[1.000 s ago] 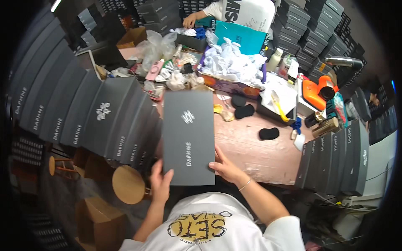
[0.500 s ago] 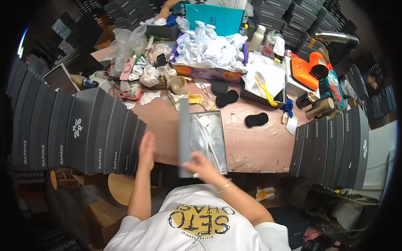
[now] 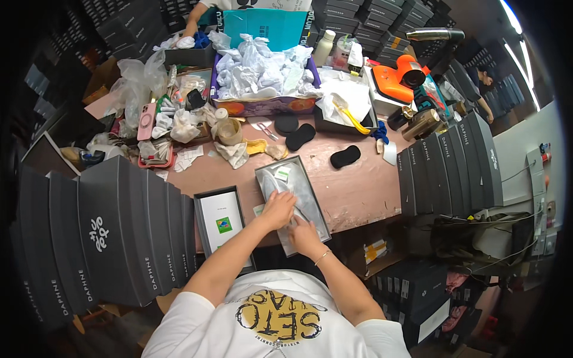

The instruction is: Unpacking, inspecting, and repacking high-heeled shoes into boxes with protective wrapping.

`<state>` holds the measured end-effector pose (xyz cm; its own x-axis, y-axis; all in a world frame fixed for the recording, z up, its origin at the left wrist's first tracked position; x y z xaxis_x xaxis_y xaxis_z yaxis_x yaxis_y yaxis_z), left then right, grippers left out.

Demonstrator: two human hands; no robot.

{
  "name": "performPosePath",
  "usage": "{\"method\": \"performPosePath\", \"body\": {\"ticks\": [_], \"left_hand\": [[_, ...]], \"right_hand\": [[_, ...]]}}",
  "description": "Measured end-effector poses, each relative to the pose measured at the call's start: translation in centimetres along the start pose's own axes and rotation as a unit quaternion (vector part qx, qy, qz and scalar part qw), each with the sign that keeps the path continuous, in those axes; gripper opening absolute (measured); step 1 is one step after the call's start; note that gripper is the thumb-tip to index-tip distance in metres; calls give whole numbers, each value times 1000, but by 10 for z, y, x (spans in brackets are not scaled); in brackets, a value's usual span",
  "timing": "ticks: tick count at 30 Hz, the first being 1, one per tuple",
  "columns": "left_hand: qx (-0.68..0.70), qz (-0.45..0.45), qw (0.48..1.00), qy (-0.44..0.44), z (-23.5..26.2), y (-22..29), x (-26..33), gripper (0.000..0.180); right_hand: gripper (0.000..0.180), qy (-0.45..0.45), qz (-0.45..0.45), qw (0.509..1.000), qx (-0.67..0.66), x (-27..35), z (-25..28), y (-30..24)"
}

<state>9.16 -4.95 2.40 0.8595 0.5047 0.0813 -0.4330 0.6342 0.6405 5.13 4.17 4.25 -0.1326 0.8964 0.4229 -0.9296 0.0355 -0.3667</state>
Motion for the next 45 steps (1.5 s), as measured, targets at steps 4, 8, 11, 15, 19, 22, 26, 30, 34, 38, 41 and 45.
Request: {"method": "performPosePath", "body": {"ticks": [4, 8, 11, 15, 19, 22, 26, 30, 34, 38, 41, 45], "left_hand": [[-122, 12, 992, -8, -7, 4, 28, 34], [-104, 7, 994, -10, -5, 8, 36, 28], [-96, 0, 995, -10, -5, 7, 38, 27], [-88, 38, 995, -39, -5, 1, 42, 28], [-89, 38, 994, -52, -10, 3, 37, 30], [-73, 24, 995, -64, -9, 2, 32, 29], [75, 15, 997, -8, 4, -14, 37, 30], [536, 80, 833, 109, 39, -26, 61, 41], [855, -17, 507, 107, 33, -36, 77, 56], [835, 12, 538, 111, 49, -48, 86, 46], [815, 104, 550, 150, 43, -55, 96, 48], [836, 133, 512, 145, 29, -55, 109, 52]], "right_hand": [[34, 142, -12, 987, -69, -4, 56, 30], [53, 144, 11, 979, 143, -48, 57, 12], [64, 122, -26, 974, 187, -76, 42, 31], [53, -53, -26, 990, 128, -89, 68, 14], [47, -210, 17, 977, 23, -93, 92, 27], [50, -340, 20, 939, -56, -75, 115, 29], [47, -262, 16, 902, -342, -46, 149, 39], [43, -100, 31, 817, -567, -28, 148, 31], [48, -139, 56, 796, -586, -32, 94, -31], [69, -44, 181, 894, -407, -30, 95, -59], [60, 35, 165, 946, -276, -25, 100, -65], [26, 74, 183, 955, -222, -34, 113, -77]]}}
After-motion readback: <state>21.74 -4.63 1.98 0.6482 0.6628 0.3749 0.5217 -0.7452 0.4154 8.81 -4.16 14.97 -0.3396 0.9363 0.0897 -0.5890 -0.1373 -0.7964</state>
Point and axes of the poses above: each hand's wrist, its own x-axis away from the middle knuckle, its own z-axis out of the back of the hand, y = z × x, the point moved 8 cm from there along -x, towards the middle knuckle, and after that the axes turned 13 degrees about -y, right-handed, at the moved point
